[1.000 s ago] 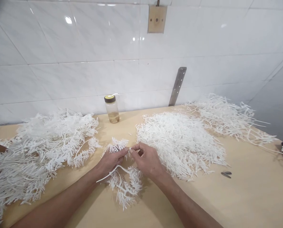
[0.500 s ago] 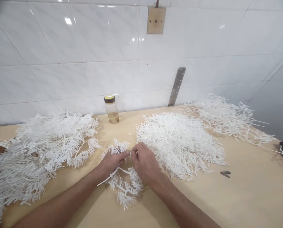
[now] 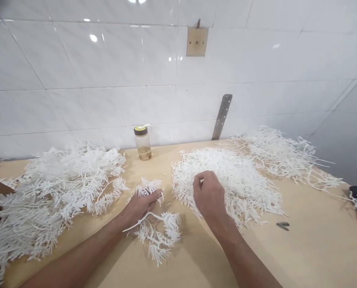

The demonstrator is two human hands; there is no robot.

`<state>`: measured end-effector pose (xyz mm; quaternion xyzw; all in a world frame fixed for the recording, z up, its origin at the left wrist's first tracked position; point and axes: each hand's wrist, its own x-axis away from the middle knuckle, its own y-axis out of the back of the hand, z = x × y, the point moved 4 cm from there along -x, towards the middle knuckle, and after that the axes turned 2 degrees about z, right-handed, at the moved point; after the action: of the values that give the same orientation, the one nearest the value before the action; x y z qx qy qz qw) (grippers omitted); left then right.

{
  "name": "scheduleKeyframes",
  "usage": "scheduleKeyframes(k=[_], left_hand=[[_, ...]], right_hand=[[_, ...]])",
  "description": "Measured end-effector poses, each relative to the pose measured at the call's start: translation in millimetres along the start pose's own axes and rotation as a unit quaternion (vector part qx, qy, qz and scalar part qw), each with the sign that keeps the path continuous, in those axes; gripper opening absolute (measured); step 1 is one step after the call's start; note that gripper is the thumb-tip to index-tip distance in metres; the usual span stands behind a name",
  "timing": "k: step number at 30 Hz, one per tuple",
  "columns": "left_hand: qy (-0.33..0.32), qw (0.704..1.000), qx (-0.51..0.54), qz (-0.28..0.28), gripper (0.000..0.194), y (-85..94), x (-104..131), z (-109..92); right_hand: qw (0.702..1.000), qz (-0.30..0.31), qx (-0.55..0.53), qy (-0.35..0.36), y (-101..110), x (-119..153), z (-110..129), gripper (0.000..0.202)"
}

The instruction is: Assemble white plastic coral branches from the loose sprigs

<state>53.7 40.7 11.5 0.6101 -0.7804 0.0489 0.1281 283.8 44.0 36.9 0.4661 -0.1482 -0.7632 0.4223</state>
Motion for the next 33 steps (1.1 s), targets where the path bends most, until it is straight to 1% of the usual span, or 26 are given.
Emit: scheduleKeyframes(k=[2,4,5,6,7,9,10,12,14,18,22,27,30,33], left_hand=[[0.000,1.000,-0.017,0.014,0.064,-1.7,0,-2],[-0.002,1.000,-0.019,0.021,0.066,-3.7,0,-4],[-0.003,1.000,-0.016,0.022,0.066,-4.5,1,-5],[-0.001,1.000,-0.011,0.022,0.066,-5.3,1,-6],[0.002,1.000,-0.007,0.021,0.066,-5.8,2,-7],[0.016,1.000,-0.005,0.018,0.066,-6.6,3,-9],[0.022,1.000,-0.007,0.015,0.066,-6.8,4,-9],[0.029,0.999,-0.013,0.014,0.066,-7.1,6,-11],[0.024,0.999,-0.017,0.015,0.065,-7.3,7,-13],[0.023,1.000,-0.013,0.017,0.065,-8.2,9,-14],[0.012,1.000,-0.011,-0.014,0.062,-8.5,11,-19],[0.011,0.999,-0.027,-0.039,0.060,-8.2,11,-19],[0.006,0.999,-0.029,-0.035,0.060,-7.7,9,-16],[0.000,0.999,-0.028,-0.032,0.059,-7.8,8,-15]], right_hand=[[0.999,-0.034,0.009,-0.018,8,-5,-4,0.005],[0.999,-0.038,-0.012,-0.020,12,-4,0,0.013],[0.999,-0.018,-0.042,-0.017,10,-2,5,0.015],[0.996,0.018,-0.082,-0.014,6,2,12,0.017],[0.989,0.067,-0.128,-0.012,0,6,19,0.020],[0.965,0.171,-0.197,-0.015,-14,19,35,0.026],[0.956,0.205,-0.211,-0.015,-20,25,42,0.028],[0.943,0.246,-0.225,-0.026,-30,34,50,0.030],[0.933,0.265,-0.238,-0.045,-36,39,53,0.032],[0.916,0.281,-0.272,-0.085,-40,41,50,0.033],[0.907,0.297,-0.278,-0.109,-39,41,51,0.033],[0.922,0.273,-0.257,-0.098,-39,41,51,0.030],[0.925,0.270,-0.249,-0.100,-39,40,50,0.027],[0.933,0.257,-0.238,-0.078,-38,41,51,0.021]])
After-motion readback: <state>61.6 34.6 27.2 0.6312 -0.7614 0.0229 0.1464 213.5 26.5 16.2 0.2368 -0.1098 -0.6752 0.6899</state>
